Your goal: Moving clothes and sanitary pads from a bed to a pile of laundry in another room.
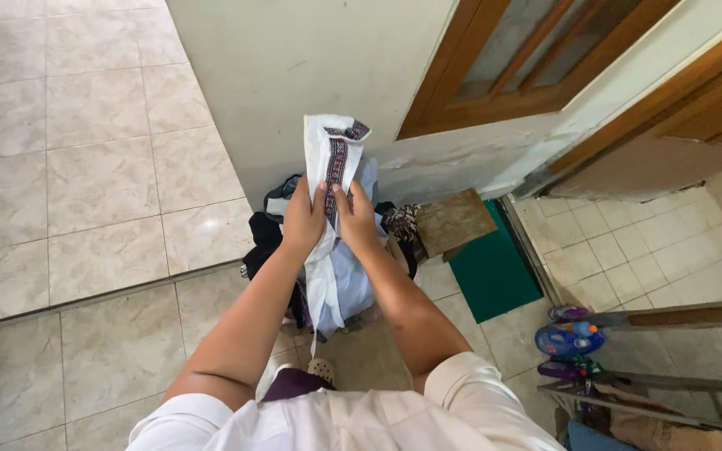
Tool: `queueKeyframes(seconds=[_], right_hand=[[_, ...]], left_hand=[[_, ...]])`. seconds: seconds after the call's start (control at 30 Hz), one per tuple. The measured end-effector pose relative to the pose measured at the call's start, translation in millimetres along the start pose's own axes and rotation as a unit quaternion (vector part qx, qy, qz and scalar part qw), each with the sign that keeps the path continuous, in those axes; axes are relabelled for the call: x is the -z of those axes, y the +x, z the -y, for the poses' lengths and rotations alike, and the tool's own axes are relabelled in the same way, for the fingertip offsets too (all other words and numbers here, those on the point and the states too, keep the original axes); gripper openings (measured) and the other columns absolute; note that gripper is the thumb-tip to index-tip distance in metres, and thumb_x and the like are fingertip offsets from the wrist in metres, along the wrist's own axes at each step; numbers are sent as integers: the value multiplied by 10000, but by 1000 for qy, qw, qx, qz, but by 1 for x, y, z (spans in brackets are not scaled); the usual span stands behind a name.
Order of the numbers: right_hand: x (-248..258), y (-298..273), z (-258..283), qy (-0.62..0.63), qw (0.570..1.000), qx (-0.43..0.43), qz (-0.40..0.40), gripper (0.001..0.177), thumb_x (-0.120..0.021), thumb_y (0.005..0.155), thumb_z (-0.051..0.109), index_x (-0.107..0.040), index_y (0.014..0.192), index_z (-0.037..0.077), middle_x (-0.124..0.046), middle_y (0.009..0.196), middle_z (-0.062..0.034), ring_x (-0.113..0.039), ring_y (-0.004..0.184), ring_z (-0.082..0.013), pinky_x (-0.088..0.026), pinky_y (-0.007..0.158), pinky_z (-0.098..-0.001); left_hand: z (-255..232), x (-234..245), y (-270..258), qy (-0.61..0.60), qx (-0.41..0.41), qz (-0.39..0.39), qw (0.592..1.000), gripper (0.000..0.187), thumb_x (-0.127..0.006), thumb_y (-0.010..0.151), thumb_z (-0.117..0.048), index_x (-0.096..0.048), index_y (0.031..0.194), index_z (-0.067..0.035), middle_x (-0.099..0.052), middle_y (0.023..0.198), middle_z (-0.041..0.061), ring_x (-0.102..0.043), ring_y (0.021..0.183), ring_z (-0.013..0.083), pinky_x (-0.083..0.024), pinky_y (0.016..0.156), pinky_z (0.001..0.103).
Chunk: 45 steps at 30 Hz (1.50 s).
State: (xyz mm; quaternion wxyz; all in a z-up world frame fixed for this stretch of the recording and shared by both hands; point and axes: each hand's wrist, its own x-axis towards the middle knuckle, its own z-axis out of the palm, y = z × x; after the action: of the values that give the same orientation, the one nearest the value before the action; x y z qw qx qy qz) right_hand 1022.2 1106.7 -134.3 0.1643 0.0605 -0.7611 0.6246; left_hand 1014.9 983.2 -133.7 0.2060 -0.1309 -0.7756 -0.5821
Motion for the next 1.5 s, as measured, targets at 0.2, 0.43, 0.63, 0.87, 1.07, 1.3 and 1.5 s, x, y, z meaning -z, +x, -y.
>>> queueKeyframes(seconds=[0.2,0.43,0.63,0.87,1.07,1.3,1.5], right_hand=[[-1,3,-61,-88,995,-42,-37,271,-587,1045,233,-604,1182,-1,-719,928,-121,-701,792,-190,-536,724,-358],[-7,-1,-109,-81,989,-92,-83,652,-652,952,129,-320,1503,22,-594,1163,-199,-648,931,-328,-525,813,-386],[-10,-12,-195,-300,935,186,-6,512,-612,969,26,-484,1459,101,-404,1576,-306,-421,1442,-470,-377,1181,-487],[-16,-32,-219,-415,900,82,103,536,-553,1014,179,-437,1530,89,-374,1627,-141,-375,1470,-431,-318,1163,-577],[-15,-36,-218,-416,901,52,107,538,-516,1026,196,-416,1544,89,-363,1633,-139,-349,1477,-434,-297,1146,-605],[-23,-39,-202,-365,928,62,38,443,-535,1040,182,-499,1462,53,-438,1569,-220,-393,1425,-482,-333,1134,-594],[-15,-36,-190,-329,941,82,-16,364,-527,1019,135,-555,1371,49,-496,1481,-261,-481,1348,-466,-365,1138,-533]], left_hand=[[41,-25,-3,38,41,36,998,550,-556,1054,-226,-412,1534,1,-622,1308,317,-630,1176,455,-510,943,477],[115,-54,-29,113,132,129,976,734,-586,1017,-251,-252,1617,8,-595,1283,291,-594,1188,440,-477,1027,456],[185,-71,-45,225,-11,143,964,631,-558,1034,-188,-320,1603,-56,-364,1584,284,-432,1383,440,-407,1145,492],[221,-75,-61,348,63,268,896,636,-480,1010,-275,-282,1607,-181,-204,1700,31,-311,1512,285,-347,1107,569],[212,-72,-58,347,68,296,888,628,-473,1016,-307,-276,1599,-179,-189,1698,50,-290,1502,316,-324,1117,562],[173,-68,-59,344,37,207,915,562,-496,1008,-312,-414,1530,-120,-356,1609,130,-344,1472,362,-321,1133,561],[147,-59,-46,265,-19,150,952,473,-507,1000,-237,-534,1417,-18,-538,1471,202,-452,1394,416,-316,1115,589]])
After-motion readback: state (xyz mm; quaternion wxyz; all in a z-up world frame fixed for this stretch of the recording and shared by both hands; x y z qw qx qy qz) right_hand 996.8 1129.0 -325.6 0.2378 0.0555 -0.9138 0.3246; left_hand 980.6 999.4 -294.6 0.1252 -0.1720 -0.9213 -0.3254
